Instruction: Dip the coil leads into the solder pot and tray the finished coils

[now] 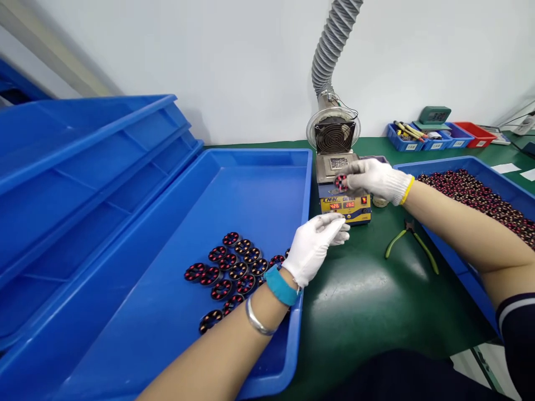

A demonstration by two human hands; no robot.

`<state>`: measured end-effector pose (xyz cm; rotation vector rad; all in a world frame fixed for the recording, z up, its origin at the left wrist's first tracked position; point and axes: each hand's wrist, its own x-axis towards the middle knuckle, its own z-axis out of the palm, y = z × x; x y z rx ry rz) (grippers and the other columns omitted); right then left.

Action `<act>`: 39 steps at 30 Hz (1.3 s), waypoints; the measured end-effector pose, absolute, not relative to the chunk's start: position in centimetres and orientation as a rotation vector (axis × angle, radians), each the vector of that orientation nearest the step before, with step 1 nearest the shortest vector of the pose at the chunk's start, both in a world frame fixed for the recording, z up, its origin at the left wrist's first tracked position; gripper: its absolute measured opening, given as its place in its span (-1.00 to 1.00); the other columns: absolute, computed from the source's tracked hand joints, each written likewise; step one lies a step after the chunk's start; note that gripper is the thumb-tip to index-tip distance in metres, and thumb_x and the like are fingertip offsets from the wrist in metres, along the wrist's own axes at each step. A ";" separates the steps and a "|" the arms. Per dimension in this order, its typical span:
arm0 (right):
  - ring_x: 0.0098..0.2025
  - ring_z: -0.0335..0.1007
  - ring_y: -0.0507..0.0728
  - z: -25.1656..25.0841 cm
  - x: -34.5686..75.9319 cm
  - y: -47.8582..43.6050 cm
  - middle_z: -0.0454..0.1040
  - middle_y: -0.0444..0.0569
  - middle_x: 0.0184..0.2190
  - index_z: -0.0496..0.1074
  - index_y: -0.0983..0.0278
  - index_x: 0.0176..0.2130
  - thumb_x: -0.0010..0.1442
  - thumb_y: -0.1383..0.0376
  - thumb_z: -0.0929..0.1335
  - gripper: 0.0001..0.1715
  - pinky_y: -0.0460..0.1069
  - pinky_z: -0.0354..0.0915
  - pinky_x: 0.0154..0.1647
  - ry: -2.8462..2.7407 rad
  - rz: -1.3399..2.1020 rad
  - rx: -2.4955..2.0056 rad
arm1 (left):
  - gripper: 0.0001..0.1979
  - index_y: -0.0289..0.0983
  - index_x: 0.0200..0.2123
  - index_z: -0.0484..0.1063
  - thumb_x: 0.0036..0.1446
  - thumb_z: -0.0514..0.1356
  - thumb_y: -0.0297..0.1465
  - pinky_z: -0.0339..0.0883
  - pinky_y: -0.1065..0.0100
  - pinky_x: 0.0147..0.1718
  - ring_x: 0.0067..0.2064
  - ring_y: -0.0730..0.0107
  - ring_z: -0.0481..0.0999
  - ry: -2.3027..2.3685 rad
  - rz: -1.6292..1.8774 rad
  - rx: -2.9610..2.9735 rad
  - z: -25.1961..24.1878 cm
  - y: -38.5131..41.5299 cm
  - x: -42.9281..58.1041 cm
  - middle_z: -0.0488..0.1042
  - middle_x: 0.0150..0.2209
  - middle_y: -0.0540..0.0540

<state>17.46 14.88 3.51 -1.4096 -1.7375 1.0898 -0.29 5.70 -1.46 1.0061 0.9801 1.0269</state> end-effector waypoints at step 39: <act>-0.42 0.41 0.09 4.8 19.3 22.6 0.46 -0.04 -0.51 0.49 0.30 -0.31 0.07 0.11 0.36 -0.69 -0.03 0.34 -0.31 -1.725 0.449 -1.817 | -0.62 -0.29 -0.08 0.48 0.12 0.15 -0.18 0.39 0.28 -0.07 -0.16 0.28 0.54 1.416 0.952 1.850 -1.3 6.0 -1.6 0.56 -0.14 -0.12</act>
